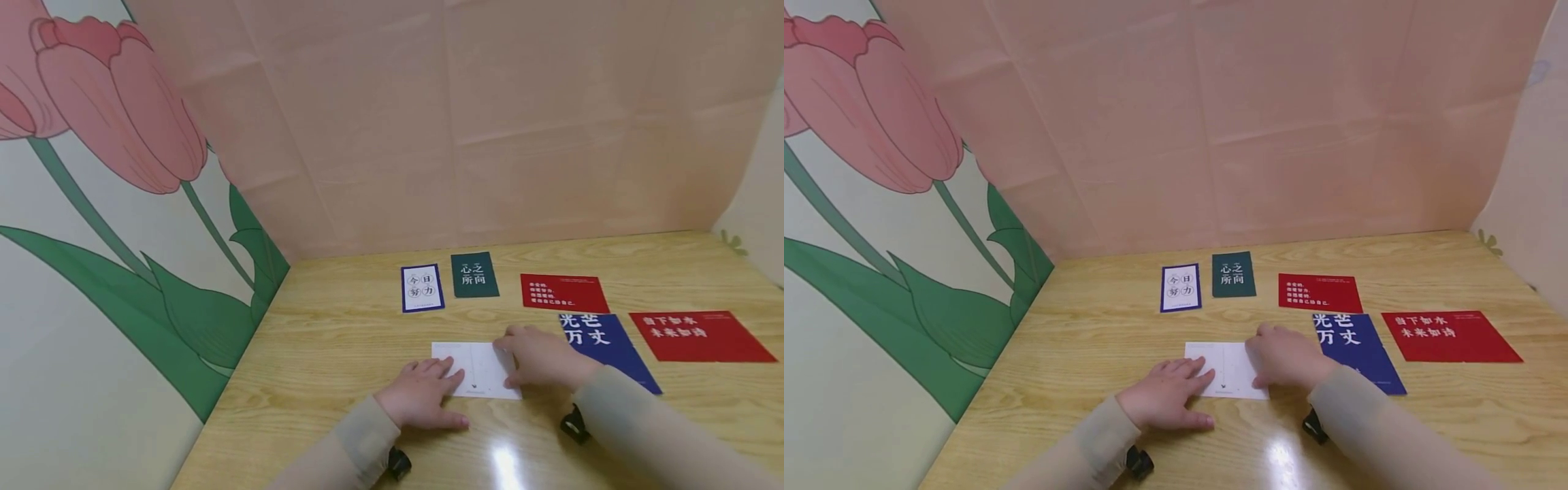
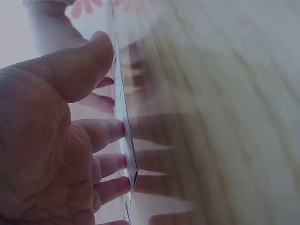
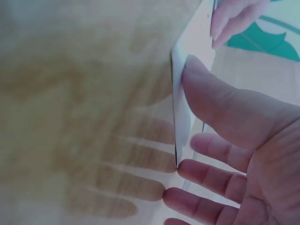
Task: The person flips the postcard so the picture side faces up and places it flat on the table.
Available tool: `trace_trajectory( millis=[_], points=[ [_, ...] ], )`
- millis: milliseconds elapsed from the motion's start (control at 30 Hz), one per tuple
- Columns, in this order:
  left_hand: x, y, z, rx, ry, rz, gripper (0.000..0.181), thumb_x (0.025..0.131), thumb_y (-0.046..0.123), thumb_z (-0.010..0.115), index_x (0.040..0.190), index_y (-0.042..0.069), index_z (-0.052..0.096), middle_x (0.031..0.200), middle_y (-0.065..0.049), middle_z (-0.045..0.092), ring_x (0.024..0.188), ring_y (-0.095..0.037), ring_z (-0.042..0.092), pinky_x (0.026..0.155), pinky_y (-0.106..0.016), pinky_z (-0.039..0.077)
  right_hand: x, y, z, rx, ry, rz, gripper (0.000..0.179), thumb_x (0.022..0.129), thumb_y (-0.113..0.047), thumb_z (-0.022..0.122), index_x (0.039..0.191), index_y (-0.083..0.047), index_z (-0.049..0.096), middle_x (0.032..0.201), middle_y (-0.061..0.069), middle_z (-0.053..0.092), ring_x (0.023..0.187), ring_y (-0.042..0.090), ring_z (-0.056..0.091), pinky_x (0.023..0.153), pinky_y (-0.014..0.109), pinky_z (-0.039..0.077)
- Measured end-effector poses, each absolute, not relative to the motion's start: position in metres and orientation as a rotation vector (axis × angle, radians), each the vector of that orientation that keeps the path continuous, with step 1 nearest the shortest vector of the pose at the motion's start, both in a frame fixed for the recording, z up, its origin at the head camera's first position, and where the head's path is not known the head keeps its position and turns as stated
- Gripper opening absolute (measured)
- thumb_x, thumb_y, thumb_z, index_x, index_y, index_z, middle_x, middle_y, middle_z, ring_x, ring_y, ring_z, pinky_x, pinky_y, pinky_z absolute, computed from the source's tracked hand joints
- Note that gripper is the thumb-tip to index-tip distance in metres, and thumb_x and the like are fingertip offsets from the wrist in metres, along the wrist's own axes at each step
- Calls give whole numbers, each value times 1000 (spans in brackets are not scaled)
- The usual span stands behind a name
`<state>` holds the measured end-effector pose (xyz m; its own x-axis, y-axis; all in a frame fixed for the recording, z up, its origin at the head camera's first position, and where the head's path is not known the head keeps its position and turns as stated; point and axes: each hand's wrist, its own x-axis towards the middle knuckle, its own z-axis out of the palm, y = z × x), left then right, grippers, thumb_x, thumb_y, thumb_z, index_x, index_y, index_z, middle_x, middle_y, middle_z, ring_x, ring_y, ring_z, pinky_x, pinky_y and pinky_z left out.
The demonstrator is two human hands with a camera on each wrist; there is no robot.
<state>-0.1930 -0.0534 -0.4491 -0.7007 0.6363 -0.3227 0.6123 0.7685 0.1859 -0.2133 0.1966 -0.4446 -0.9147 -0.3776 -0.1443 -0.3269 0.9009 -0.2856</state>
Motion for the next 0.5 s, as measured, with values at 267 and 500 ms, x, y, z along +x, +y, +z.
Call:
trace_trajectory(
  millis=[267, 500],
  points=[
    [-200, -56, -452, 1003, 2589, 135, 77, 86, 72, 46, 150, 33, 31, 158, 5, 21, 143, -19, 22, 113, -47, 21, -225, 195, -440, -452, 2842, -453, 71, 58, -41, 90, 117, -13, 63, 105, 5, 59, 90, 22, 56, 87, 53, 50],
    [-211, -54, -453, 1046, 2636, 159, 51, 95, 51, 52, 142, 33, 46, 148, 8, 40, 135, -16, 37, 109, -40, 31, -232, 197, -443, -390, 2800, -548, 63, 60, -35, 91, 112, -13, 63, 97, 3, 58, 84, 20, 53, 84, 47, 51]
  ],
)
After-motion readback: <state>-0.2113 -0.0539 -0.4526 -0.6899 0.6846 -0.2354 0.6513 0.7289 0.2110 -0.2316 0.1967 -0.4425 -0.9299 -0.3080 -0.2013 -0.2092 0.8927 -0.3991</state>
